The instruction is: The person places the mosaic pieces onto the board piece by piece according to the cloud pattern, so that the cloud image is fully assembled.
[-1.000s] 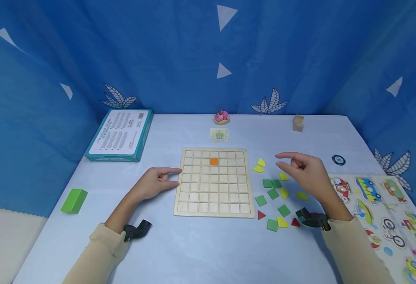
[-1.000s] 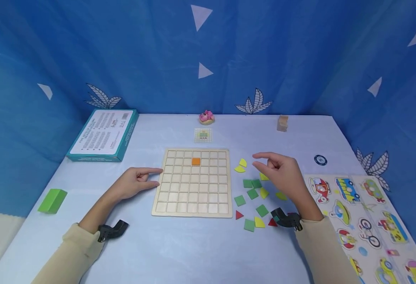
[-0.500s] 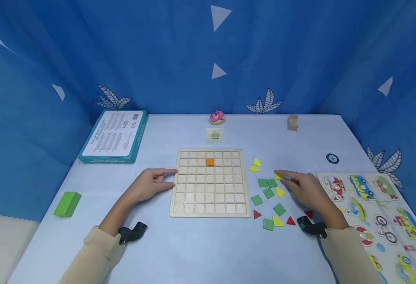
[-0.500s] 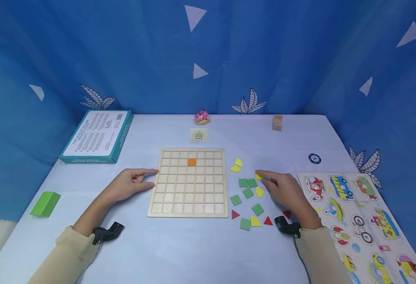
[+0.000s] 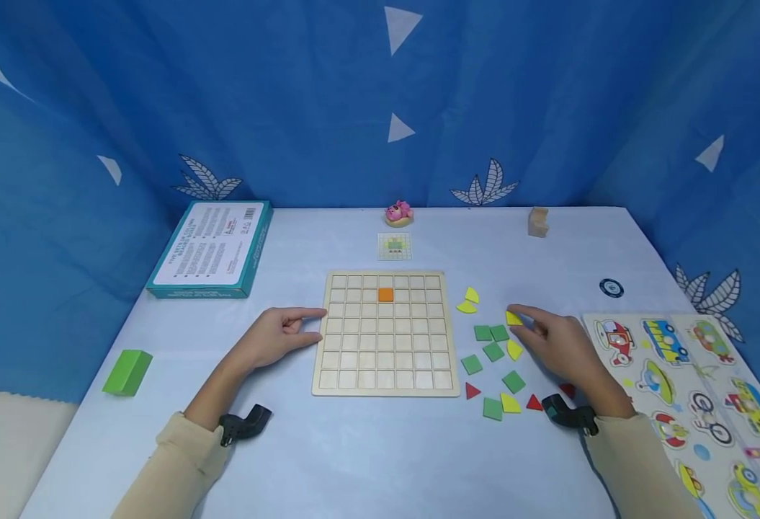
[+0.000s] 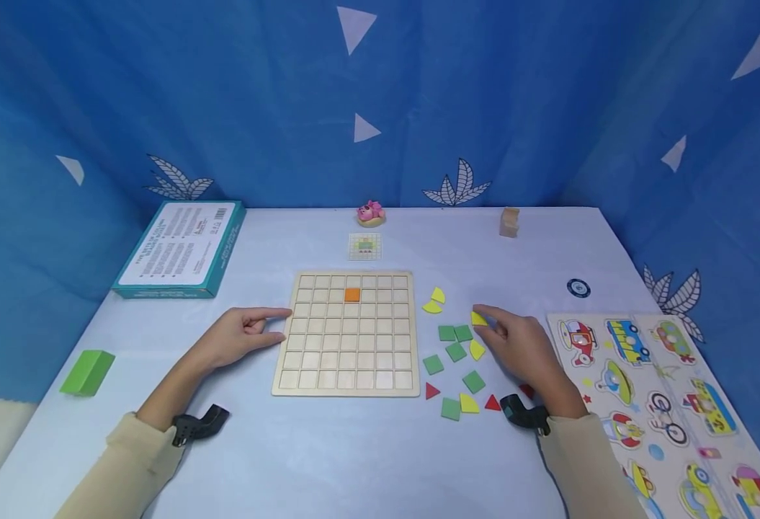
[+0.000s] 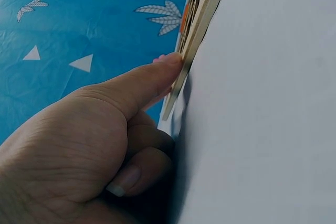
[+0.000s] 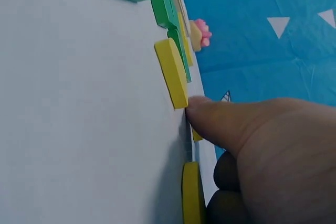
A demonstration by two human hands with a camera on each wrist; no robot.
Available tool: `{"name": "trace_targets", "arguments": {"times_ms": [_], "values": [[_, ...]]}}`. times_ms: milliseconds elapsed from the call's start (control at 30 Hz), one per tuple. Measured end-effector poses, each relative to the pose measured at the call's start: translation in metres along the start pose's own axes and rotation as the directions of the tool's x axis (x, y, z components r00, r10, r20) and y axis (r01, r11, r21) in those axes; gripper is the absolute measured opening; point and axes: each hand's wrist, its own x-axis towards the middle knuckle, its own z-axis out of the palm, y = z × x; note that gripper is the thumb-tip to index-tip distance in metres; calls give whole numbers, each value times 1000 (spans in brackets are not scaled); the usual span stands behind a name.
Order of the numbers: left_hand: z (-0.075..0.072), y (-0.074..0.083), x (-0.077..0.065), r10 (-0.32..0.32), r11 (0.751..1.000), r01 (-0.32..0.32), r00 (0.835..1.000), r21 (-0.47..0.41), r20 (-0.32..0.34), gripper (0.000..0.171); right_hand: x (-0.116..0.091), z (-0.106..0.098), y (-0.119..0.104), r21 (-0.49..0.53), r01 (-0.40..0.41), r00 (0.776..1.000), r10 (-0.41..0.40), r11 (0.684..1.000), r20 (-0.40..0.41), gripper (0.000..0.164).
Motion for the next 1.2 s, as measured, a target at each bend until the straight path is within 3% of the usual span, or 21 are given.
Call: {"name": "trace_targets", "arguments": {"times_ms": [400,733,1033,1200], "values": [[-1,-1,0,-2,1000,2,1000,2,-6,45,3,7,-4,-34,7,998,-9,999,-56,40],[1,-1,1,26,1000,-26,1000,3,-15,47,1,5,-6,19,-1,993,3,1000,-119,37],[4,-1,-2,11,1000,-11,1000,12,-15,45,9,6,-47,75,17,994,-8,997,-111,33],[3,-1,-1,14,999,-14,1000,30,-23,45,24,14,-72,98,133,988,-124,986,-92,31]]}}
